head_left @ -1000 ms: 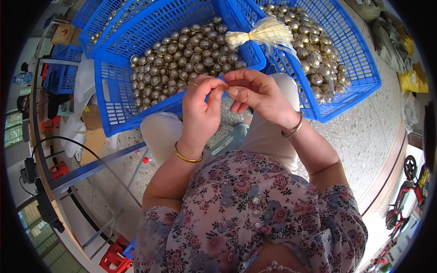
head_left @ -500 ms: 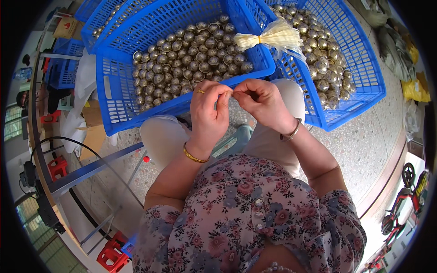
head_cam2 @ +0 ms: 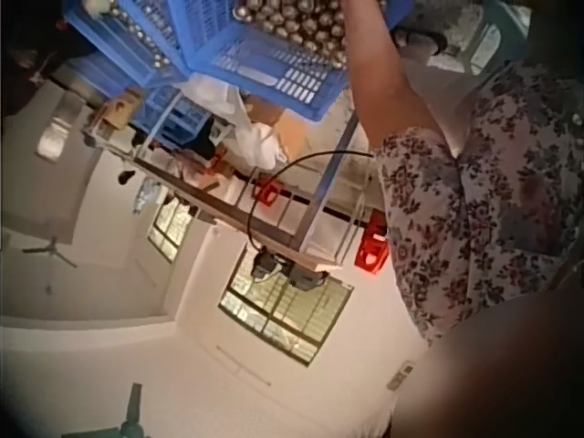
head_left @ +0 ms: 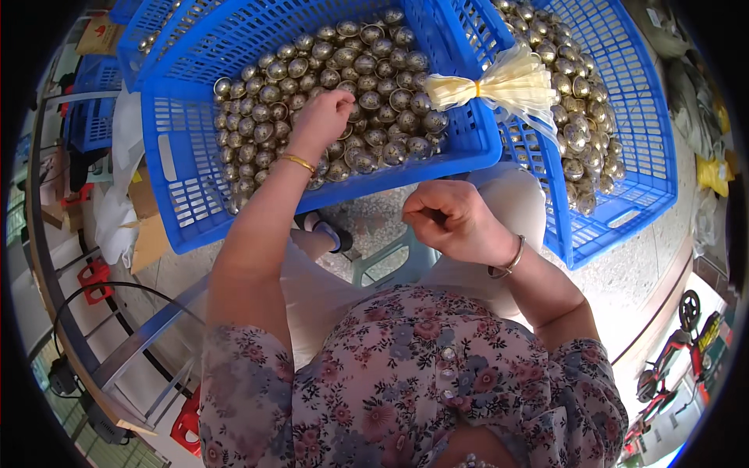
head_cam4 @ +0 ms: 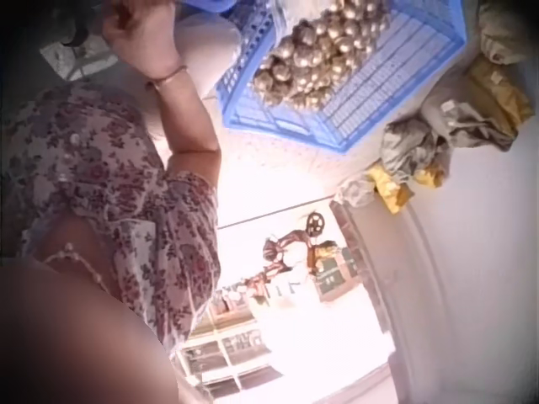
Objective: Attaching decorative strings and tassels to gold ball ornaments.
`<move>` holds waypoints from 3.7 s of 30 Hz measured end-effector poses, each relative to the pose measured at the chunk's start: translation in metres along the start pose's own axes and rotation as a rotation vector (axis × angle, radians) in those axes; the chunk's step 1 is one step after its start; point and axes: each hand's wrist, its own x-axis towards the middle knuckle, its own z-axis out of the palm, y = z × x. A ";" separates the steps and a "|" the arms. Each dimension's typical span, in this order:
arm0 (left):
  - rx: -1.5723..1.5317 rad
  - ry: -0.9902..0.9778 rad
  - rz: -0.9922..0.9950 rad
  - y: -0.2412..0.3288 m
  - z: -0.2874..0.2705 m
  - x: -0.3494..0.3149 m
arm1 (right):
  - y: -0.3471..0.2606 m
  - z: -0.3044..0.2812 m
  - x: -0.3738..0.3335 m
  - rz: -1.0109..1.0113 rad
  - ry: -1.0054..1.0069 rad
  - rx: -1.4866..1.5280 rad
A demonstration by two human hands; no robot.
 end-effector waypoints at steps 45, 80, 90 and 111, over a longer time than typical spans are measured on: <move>-1.896 0.064 -0.063 0.105 -0.028 -0.190 | -0.048 0.039 -0.021 0.202 0.139 0.481; -1.320 0.267 0.113 0.125 -0.029 -0.212 | -0.038 0.024 -0.036 0.220 -0.046 0.361; -1.132 0.322 0.217 0.126 -0.026 -0.213 | -0.035 0.021 -0.036 0.181 -0.083 0.314; -0.351 0.503 0.549 0.122 -0.032 -0.206 | -0.042 0.031 -0.037 0.193 0.027 0.305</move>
